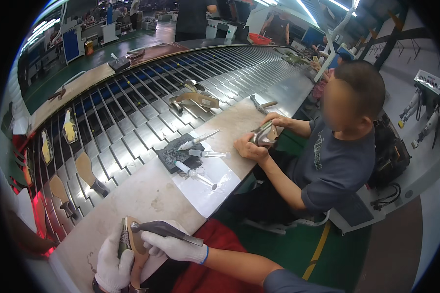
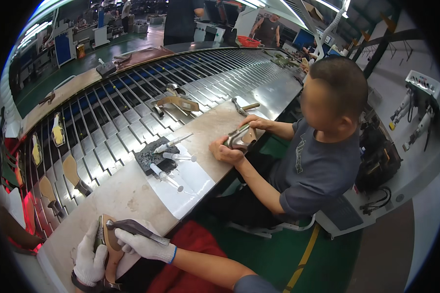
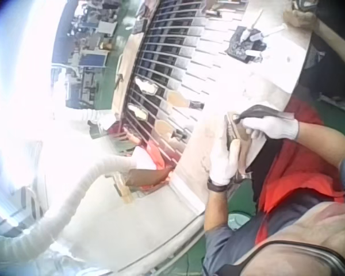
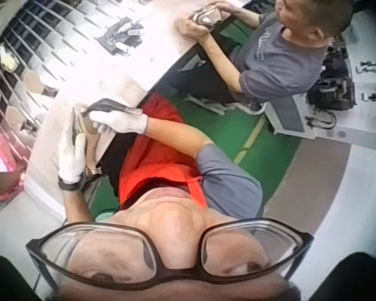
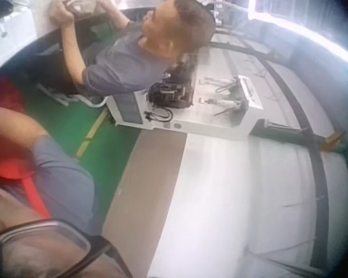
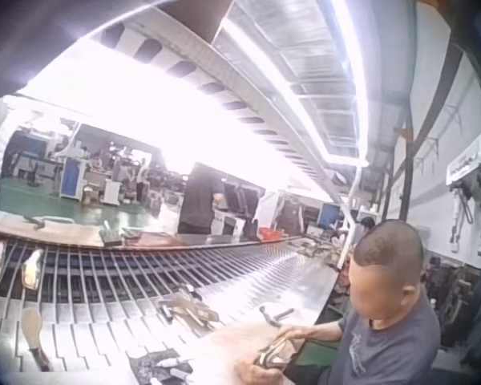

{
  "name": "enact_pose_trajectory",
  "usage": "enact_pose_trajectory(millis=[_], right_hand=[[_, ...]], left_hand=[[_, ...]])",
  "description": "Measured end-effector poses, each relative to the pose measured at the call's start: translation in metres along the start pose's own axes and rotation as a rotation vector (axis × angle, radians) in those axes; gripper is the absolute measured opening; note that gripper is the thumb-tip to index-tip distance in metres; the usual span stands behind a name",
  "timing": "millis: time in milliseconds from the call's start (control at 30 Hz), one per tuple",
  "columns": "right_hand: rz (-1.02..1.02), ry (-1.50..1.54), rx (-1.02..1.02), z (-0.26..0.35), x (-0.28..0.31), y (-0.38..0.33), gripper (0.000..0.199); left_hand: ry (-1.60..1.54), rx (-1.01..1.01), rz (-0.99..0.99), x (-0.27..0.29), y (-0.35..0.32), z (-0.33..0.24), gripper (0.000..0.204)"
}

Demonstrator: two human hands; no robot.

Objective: The person applies adhesive to heeled shoe parts using a syringe, attaches the soles onto shoe lasts by hand, and taps the edges with a hammer to secure them.

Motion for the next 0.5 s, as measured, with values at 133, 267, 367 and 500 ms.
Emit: enact_pose_trajectory(millis=[133, 267, 367, 500], right_hand=[[-0.009, -0.145, 0.087, 0.001, 0.001, 0.004, 0.039], [0.010, -0.137, 0.083, -0.002, 0.010, 0.007, 0.042], [0.037, -0.134, 0.137, 0.002, 0.002, 0.005, 0.040], [0.057, -0.124, 0.084, -0.002, -0.004, 0.006, 0.042]], left_hand=[[0.143, -0.155, -0.112, 0.031, 0.058, -0.071, 0.048], [0.057, -0.332, 0.068, -0.002, 0.122, -0.144, 0.042], [0.022, -0.412, 0.126, -0.005, 0.112, -0.142, 0.039], [0.035, -0.057, 0.012, 0.015, 0.079, -0.035, 0.040]])
Point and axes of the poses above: each hand's wrist, its own y-axis towards the middle knuckle, its own x-axis out of the back of the hand, z = x × y, the point moved 9 cm from there along y, towards the middle knuckle
